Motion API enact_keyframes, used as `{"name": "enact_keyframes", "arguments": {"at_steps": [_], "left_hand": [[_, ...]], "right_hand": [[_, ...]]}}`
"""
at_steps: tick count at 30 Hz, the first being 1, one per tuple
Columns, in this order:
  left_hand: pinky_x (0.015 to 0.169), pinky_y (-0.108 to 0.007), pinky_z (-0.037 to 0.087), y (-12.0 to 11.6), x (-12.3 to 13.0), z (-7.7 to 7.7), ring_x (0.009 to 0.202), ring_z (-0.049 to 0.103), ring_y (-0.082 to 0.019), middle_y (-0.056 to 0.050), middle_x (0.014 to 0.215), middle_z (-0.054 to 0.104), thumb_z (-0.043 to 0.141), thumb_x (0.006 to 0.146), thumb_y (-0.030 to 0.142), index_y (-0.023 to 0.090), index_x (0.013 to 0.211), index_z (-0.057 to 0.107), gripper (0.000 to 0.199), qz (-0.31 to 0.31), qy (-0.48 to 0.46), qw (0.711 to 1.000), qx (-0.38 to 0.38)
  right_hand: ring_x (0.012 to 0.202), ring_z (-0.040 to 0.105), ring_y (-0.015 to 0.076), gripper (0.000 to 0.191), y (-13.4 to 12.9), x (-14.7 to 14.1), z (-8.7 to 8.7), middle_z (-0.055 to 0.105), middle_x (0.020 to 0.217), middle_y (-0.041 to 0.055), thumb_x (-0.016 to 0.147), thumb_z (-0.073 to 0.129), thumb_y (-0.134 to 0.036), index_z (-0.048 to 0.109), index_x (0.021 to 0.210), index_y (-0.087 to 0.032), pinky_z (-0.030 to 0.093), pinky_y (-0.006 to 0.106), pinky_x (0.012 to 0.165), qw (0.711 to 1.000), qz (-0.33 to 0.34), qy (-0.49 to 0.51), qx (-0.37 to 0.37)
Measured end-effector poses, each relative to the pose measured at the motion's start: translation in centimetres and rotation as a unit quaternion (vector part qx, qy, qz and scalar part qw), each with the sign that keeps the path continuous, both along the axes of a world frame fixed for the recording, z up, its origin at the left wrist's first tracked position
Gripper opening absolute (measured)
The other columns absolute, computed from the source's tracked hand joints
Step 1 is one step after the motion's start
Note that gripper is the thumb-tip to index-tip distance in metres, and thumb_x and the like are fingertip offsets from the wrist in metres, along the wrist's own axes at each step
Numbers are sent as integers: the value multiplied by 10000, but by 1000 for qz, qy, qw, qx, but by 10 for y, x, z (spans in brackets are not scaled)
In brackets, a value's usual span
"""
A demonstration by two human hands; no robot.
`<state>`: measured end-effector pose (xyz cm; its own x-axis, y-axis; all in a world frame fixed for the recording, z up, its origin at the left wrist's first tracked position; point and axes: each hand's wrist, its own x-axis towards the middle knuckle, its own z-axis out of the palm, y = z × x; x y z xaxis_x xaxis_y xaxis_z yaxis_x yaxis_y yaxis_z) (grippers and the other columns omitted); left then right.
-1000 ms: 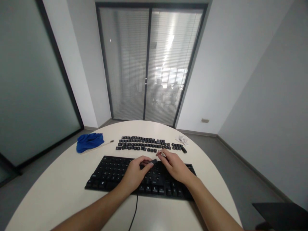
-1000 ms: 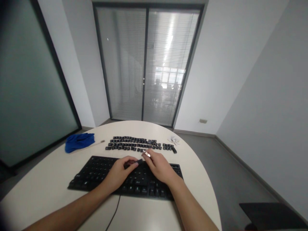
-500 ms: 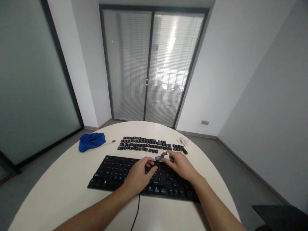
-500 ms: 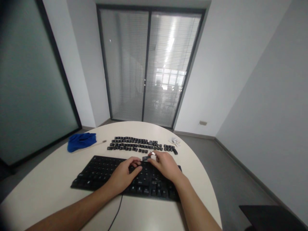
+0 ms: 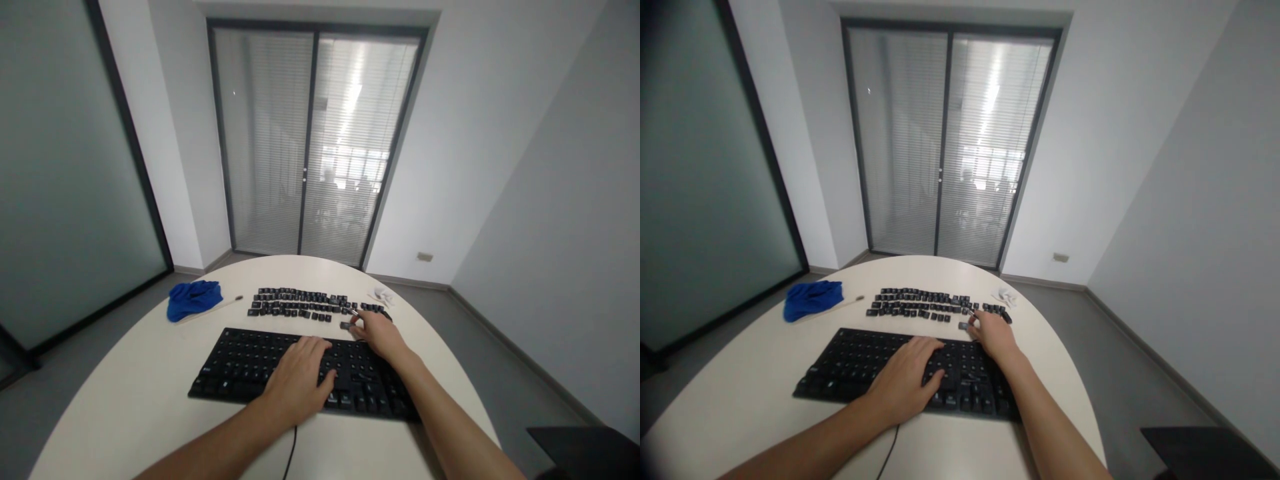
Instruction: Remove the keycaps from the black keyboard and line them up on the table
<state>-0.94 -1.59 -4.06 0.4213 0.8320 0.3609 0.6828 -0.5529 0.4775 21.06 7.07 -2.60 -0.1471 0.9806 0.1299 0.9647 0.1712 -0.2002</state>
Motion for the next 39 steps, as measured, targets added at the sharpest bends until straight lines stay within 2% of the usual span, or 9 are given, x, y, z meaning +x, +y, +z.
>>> {"name": "enact_keyframes", "arguments": {"at_steps": [6,18,20,23,26,30,33,35,39], "left_hand": [[975,-430,423,0,-1,1,1107,525,-267,-86,1185,598,538,858,274,199,1213,541,363,3,2,1000,-8],[983,-442,423,1,0,0,1116,521,-275,-97,1207,588,532,857,278,194,1244,522,396,6,9,1000,-5],[980,-441,422,1,-1,2,1111,519,-275,-100,1202,587,534,849,268,184,1252,513,413,6,16,1000,-1],[961,-436,429,3,-2,5,1078,526,-278,-105,1156,596,537,828,254,173,1233,521,413,12,40,999,1],[949,-432,431,4,-8,7,1067,528,-286,-111,1124,600,533,809,243,170,1209,534,407,21,68,997,2],[932,-426,445,7,-19,10,1059,532,-292,-127,1103,599,508,791,216,151,1211,534,426,45,108,993,1],[891,-420,466,9,-23,12,1030,542,-295,-133,1054,605,491,773,189,141,1134,566,371,82,141,987,-1],[857,-418,477,11,-24,12,1017,547,-300,-137,1024,611,474,794,200,139,1078,581,310,114,159,981,0],[846,-463,465,12,-20,10,970,560,-313,-138,987,623,448,887,320,134,1062,590,292,167,170,970,41]], "right_hand": [[991,663,303,174,13,-7,1,727,1012,134,838,651,-256,716,990,-202,450,343,811,1000,-10,-18,-1],[971,670,270,219,16,-20,-1,729,979,135,845,667,-291,691,1029,-175,447,307,809,1000,2,-5,13],[952,672,263,251,14,-20,4,730,972,139,883,624,-357,685,1039,-170,442,297,792,1000,7,1,21],[884,676,242,379,9,-17,18,733,921,138,986,415,-420,692,976,-162,430,289,759,999,3,24,47],[816,665,223,501,-1,-11,35,725,847,118,1013,300,-431,699,871,-161,423,286,738,991,22,98,86],[831,634,214,512,-16,1,46,702,863,101,1000,317,-455,707,853,-157,426,295,777,973,74,186,117],[633,585,181,490,-25,10,36,623,648,35,974,358,-504,681,835,-163,428,277,624,955,84,276,70],[521,527,147,409,-29,12,26,574,592,-3,924,473,-516,635,790,-165,405,256,539,936,94,339,21],[481,485,124,344,-32,6,12,541,545,-31,864,595,-484,539,698,-188,382,241,510,909,118,400,14]]}}
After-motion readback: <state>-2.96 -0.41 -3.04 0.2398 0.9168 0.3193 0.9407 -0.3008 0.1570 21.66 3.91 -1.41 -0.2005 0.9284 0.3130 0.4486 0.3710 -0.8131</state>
